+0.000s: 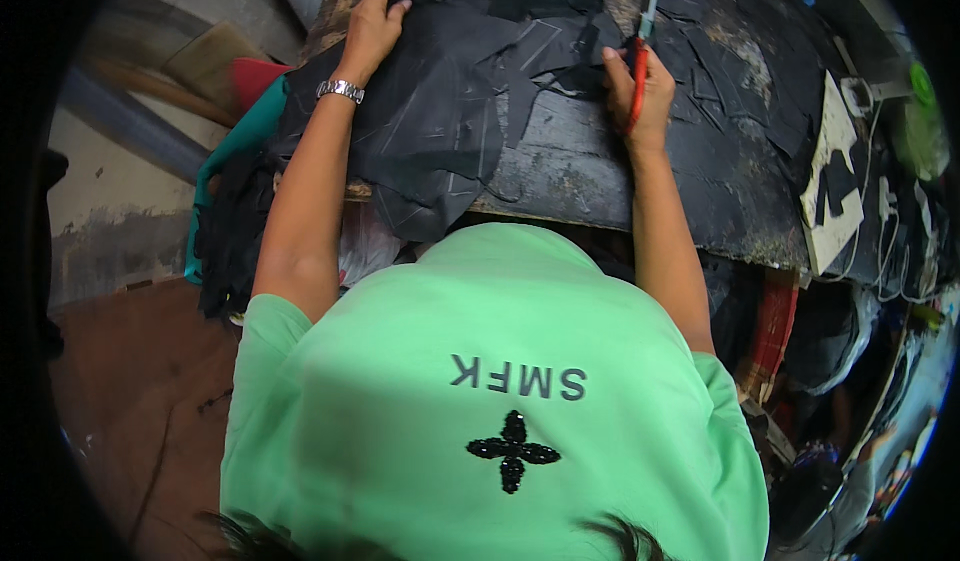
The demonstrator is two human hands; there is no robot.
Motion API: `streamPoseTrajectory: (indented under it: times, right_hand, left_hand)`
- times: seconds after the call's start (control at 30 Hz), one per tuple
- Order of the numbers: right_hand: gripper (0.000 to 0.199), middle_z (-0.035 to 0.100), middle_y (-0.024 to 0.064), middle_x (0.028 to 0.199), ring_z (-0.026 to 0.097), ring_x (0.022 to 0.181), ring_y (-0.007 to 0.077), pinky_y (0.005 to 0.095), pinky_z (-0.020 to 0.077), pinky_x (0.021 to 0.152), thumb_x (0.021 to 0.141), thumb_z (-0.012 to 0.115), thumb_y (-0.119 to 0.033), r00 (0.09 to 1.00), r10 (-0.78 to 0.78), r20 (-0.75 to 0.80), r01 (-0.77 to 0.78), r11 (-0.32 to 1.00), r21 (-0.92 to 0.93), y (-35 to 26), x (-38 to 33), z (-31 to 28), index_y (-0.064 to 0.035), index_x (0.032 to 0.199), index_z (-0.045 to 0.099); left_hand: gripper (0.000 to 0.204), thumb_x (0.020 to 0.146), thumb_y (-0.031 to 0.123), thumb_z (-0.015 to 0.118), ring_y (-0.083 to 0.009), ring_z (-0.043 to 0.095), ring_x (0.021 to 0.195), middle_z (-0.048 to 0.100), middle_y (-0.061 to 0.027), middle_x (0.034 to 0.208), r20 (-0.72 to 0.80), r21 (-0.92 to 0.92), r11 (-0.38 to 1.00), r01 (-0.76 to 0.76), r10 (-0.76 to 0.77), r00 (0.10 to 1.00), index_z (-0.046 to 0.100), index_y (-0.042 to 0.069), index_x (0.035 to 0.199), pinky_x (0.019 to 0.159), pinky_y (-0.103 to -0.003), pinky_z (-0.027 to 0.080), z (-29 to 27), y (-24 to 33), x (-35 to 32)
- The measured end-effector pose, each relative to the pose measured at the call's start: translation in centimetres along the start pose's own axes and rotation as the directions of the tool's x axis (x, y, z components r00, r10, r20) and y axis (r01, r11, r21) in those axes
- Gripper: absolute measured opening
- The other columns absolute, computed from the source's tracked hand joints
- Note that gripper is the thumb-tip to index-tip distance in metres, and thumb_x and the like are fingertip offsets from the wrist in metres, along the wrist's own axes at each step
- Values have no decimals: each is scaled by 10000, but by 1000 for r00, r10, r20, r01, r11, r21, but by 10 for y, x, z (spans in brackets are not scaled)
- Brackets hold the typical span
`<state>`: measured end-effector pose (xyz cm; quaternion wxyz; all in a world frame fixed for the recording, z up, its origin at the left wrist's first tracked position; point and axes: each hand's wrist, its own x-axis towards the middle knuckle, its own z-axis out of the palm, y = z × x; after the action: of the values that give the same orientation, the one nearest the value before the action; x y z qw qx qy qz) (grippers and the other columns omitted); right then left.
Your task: The person uses red-handled scissors to cut black rubber pieces along white chalk outlines on a workbench. They repeatedly pick up pieces, cut along the lines, and place the cut pieces back on the table among other cut rubber scraps.
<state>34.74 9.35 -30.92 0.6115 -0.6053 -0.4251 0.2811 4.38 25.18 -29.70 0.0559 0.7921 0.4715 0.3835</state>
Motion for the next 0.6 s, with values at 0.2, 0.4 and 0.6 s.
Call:
streamPoseTrajectory:
  times: [0.2, 0.4, 0.6]
  right_hand:
    - [223, 533, -17, 605, 457, 472, 41, 190, 347, 423, 856, 697, -228, 998, -53, 36, 53, 999, 7, -4, -2, 0, -38, 847, 582]
    - [209, 550, -22, 602, 482, 488, 40, 195, 363, 443, 860, 708, -213, 998, -50, 27, 51, 998, -36, 0, -1, 0, -39, 846, 593]
    - [187, 545, -33, 628, 480, 514, 38, 192, 368, 467, 872, 700, -203, 993, -107, 44, 110, 993, -48, 6, -4, 0, -48, 845, 598]
  left_hand:
    - [308, 859, 203, 644, -238, 667, 811, 699, -135, 851, -31, -111, 970, 218, -223, 974, 622, 38, 1119, 742, -339, 496, -115, -23, -10]
    - [348, 875, 224, 661, -103, 565, 688, 626, -45, 762, -185, -83, 824, 561, -566, 803, 612, -37, 1101, 634, -239, 439, -241, -19, -121]
    - [469, 876, 129, 584, -94, 478, 577, 543, -25, 632, -207, 10, 458, 889, -869, 450, 491, -100, 1275, 531, -240, 378, -262, -33, -236]
